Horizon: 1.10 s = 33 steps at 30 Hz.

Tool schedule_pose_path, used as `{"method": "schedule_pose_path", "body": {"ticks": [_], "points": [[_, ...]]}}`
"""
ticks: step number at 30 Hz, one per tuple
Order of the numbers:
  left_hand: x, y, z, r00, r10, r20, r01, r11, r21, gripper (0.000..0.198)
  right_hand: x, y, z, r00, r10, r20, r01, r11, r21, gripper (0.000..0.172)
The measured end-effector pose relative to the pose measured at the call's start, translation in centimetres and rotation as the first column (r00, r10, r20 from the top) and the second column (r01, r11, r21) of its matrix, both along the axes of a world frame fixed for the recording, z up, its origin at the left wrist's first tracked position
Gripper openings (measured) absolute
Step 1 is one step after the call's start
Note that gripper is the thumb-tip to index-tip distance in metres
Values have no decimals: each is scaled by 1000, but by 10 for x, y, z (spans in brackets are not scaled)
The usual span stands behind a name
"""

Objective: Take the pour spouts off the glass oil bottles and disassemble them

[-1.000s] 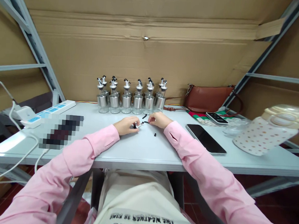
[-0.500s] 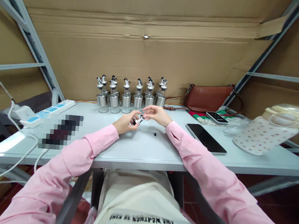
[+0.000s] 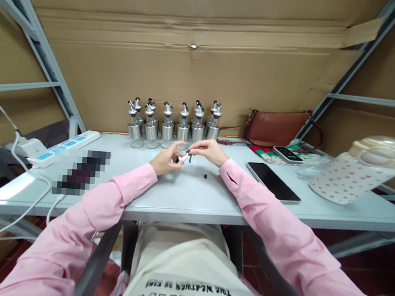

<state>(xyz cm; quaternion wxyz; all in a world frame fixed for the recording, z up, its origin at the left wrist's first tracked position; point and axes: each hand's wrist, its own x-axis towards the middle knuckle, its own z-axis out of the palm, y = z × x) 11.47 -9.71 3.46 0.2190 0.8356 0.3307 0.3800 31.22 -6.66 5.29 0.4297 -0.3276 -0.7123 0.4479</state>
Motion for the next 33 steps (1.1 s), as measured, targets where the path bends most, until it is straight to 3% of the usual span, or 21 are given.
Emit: {"method": "schedule_pose_path", "body": {"ticks": [12,20,24,33], "points": [[1,1,-2,999,-30,42,32,998,-46,55,-1,-1,0,1000,-14,-10,14,998,54,22],[0,6,-8,994,-58,95,62,997,-39,55,-2,-4,-1,989,80,-124,-104,975,-196,34],[0,6,-7,994,-70,82,72,997,-28,56,-3,-3,-3,978,115,-175,-158,954,-253,39],[-1,5,0,996,68,61,-67,998,-21,41,-10,-7,-4,980,74,-182,-105,981,-163,33]]}}
